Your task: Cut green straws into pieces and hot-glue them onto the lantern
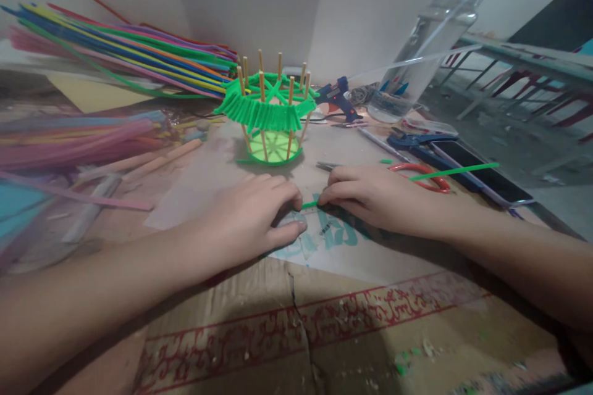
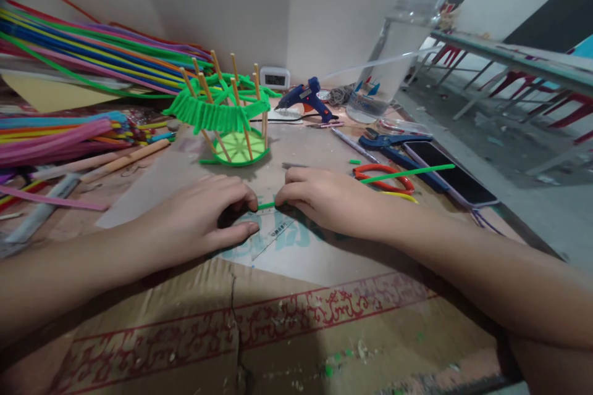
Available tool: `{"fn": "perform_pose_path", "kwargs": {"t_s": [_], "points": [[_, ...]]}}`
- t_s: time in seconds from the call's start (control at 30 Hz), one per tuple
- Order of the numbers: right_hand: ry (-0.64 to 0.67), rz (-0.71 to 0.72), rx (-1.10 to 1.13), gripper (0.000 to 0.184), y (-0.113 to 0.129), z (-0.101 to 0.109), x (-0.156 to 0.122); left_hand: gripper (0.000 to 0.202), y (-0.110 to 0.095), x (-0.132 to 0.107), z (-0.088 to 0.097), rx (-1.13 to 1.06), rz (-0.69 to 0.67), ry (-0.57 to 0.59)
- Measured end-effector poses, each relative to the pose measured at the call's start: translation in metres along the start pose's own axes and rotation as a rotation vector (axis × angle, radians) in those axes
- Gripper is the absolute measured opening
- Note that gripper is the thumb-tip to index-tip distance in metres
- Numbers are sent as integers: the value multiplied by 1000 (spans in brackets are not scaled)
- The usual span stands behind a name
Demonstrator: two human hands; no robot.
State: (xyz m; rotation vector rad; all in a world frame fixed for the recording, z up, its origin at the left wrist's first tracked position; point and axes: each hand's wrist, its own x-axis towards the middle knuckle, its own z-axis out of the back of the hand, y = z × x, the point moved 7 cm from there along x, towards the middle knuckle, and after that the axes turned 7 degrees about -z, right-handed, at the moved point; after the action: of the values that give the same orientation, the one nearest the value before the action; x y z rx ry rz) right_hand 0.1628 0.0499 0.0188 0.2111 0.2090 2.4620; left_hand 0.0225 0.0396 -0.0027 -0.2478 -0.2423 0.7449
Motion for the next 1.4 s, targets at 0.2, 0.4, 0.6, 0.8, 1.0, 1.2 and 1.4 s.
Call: {"fn": "perform_pose_path", "kwargs": {"t_s": [0.2, 0.4, 0.6, 0.8, 1.0, 1.2, 1.4], "points": [[3, -16, 34, 23, -2, -2, 0, 24, 1, 0, 1, -14, 18, 0], [-11, 28, -29, 24, 0, -2, 0, 24, 0, 0, 1, -11, 4, -5], [6, 51, -85, 27, 2, -3, 0, 24, 0, 0, 1, -5, 3, 4], [44, 18, -46, 25, 2, -2, 1, 25, 1, 0, 1, 8, 6, 9], [28, -234, 103, 15, -4, -3, 6, 28, 1, 1, 0, 20, 1, 10], [53, -339, 117, 13, -4, -6, 11, 29, 1, 1, 1, 21, 7, 18], [62, -386, 128, 11, -6, -8, 11, 26, 1, 2, 1, -7, 6, 9]]}}
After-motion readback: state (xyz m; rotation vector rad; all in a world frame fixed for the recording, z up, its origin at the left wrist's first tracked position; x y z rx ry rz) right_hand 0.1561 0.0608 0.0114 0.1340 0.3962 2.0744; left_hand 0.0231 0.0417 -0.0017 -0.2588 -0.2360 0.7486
